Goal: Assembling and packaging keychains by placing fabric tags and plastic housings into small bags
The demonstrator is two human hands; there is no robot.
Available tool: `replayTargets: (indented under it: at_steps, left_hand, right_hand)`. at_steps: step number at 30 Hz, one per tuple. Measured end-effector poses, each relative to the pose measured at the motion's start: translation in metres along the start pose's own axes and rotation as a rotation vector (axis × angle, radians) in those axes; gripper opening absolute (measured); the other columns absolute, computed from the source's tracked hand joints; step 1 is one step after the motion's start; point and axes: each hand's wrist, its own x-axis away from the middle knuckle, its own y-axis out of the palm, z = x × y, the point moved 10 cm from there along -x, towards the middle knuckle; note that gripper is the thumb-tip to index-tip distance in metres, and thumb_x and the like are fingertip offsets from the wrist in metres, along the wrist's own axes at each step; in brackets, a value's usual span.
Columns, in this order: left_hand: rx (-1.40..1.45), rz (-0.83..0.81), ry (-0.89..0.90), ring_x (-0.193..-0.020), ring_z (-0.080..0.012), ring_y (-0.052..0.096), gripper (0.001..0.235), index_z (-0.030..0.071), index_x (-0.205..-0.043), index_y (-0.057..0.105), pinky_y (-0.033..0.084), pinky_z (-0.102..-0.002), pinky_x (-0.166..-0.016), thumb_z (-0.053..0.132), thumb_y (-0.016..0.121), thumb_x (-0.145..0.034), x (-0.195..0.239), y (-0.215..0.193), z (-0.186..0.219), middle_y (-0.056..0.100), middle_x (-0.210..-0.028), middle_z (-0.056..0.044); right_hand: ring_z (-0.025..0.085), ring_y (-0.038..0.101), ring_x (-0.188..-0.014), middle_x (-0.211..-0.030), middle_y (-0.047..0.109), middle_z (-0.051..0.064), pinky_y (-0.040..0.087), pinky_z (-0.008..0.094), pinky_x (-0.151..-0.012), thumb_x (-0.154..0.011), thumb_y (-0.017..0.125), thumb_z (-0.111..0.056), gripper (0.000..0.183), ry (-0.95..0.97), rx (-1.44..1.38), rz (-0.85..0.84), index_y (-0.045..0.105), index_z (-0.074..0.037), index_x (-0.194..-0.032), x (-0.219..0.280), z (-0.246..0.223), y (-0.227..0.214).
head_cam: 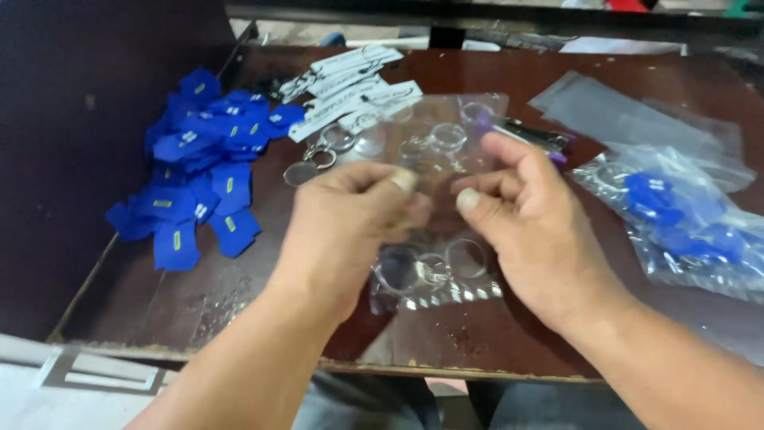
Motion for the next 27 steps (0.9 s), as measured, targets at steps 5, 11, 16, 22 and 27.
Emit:
replayTargets:
  at_steps: [5,11,16,22,27]
  left_hand:
    - [-0.087,0.027,0.053,-0.069,-0.0138,0.065,0.012,0.002,-0.093,0.077,0.057,-0.027,-0.069,0.012,0.073,-0.088,0.002,-0.002,0.004,0.073,-0.077,-0.007]
    - [-0.264,0.100,0.159,-0.065,-0.0110,0.056,0.007,0.010,-0.087,0.071,0.049,-0.026,-0.065,0.017,0.073,-0.088,-0.017,-0.016,0.017,0.063,-0.071,0.000]
    - [-0.072,0.117,0.178,-0.054,-0.0116,0.049,0.009,0.007,-0.083,0.066,0.044,-0.028,-0.050,0.009,0.071,-0.091,-0.011,-0.006,0.013,0.063,-0.064,-0.006]
    - [-0.278,0.203,-0.048,-0.068,-0.0131,0.067,0.011,0.012,-0.083,0.067,0.057,-0.026,-0.070,0.014,0.068,-0.094,-0.017,-0.014,-0.001,0.068,-0.075,-0.002]
    - [-0.430,0.183,0.146,-0.069,-0.0082,0.052,0.008,0.017,-0.081,0.068,0.045,-0.026,-0.068,0.019,0.068,-0.088,-0.028,-0.019,0.002,0.063,-0.072,0.006]
  right_hand:
    - [0.011,0.070,-0.075,-0.081,0.074,-0.003,0.056,0.027,-0.078,-0.092,0.068,-0.010,0.038,0.045,0.089,0.015,0.073,-0.023,-0.127,-0.003,0.003,-0.001]
    - [0.010,0.069,-0.079,-0.085,0.077,-0.007,0.050,0.027,-0.085,-0.091,0.067,-0.016,0.041,0.072,0.191,-0.020,0.072,-0.027,-0.130,-0.006,0.010,0.002]
    - [0.013,0.064,-0.063,-0.076,0.071,-0.005,0.052,0.030,-0.064,-0.088,0.069,-0.014,0.050,0.096,0.198,-0.051,0.069,-0.028,-0.136,-0.011,0.011,0.005]
    - [0.014,0.067,-0.071,-0.076,0.073,-0.005,0.052,0.031,-0.074,-0.088,0.068,-0.019,0.046,0.104,0.308,-0.014,0.069,-0.031,-0.132,-0.018,0.008,0.004]
    - [0.010,0.072,-0.075,-0.085,0.078,-0.007,0.054,0.029,-0.069,-0.091,0.067,-0.012,0.038,0.087,0.302,0.003,0.067,-0.026,-0.127,-0.017,0.005,0.006]
